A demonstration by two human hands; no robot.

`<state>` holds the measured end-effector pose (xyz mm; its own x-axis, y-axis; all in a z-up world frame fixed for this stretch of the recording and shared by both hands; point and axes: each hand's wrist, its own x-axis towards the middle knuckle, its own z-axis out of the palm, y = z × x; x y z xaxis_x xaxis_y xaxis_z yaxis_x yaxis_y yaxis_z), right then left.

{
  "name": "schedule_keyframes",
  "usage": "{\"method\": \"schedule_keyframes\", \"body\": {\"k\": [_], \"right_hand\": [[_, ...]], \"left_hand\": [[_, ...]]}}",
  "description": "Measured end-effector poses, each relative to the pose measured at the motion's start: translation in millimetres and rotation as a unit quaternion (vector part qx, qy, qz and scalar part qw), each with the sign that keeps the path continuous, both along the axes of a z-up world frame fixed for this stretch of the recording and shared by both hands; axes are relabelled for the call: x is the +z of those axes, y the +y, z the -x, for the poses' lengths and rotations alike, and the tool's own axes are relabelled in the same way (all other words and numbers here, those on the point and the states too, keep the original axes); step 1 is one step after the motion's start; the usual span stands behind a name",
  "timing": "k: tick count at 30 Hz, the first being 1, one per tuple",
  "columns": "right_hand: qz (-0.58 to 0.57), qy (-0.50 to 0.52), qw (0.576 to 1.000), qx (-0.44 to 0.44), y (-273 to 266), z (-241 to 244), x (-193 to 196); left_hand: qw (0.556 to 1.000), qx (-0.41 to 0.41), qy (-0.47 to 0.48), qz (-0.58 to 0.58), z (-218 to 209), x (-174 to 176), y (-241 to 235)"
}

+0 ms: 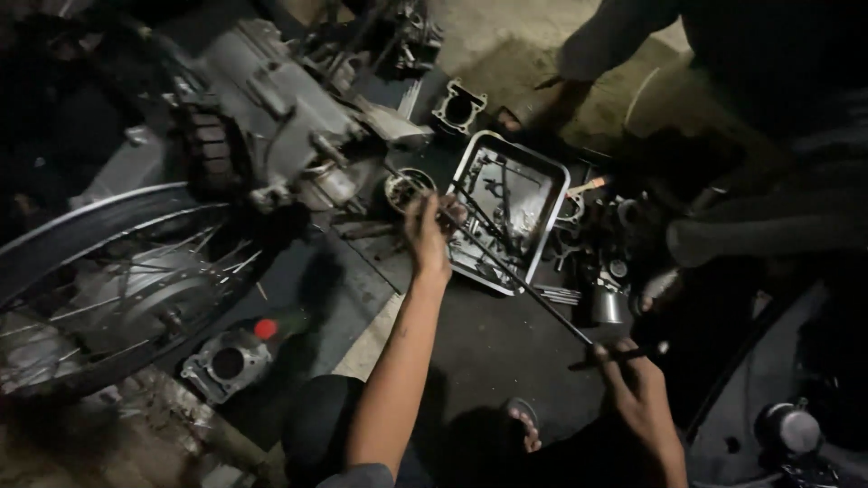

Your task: A person is repairing a motorcycle engine block, using a metal rod to adjust internal components and organizing parts in a tray.

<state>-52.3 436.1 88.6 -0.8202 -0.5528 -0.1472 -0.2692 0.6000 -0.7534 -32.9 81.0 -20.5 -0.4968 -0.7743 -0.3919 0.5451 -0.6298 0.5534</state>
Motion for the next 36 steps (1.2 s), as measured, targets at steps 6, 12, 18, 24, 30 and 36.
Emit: {"method": "schedule_keyframes", "body": {"k": [6, 12, 18, 24, 30, 36], "right_hand": [[0.021, -0.021, 0.984, -0.175, 14, -10, 23], [0.057, -0.08, 0.948, -0.303, 24, -8, 53], [0.091, -0.074, 0.925, -0.361, 46, -4, 46], [0.112, -0.081, 0.933, -0.332, 67, 5, 27], [0.084, -0.102, 0.929, -0.346, 55, 6, 36], [0.088, -0.083, 0.942, -0.314, 66, 15, 20]], "left_hand": [[0.992, -0.074, -0.018, -0.102, 50, -160, 34], [0.748, -0.236, -0.483, 0.389, 50, -298, 60], [0.614, -0.356, -0.518, 0.478, 45, -324, 104], [0.489, -0.479, -0.549, 0.48, 47, -234, 110], [0.403, -0.375, -0.562, 0.618, 72, -294, 127], [0.36, -0.497, -0.511, 0.602, 110, -289, 144]]}}
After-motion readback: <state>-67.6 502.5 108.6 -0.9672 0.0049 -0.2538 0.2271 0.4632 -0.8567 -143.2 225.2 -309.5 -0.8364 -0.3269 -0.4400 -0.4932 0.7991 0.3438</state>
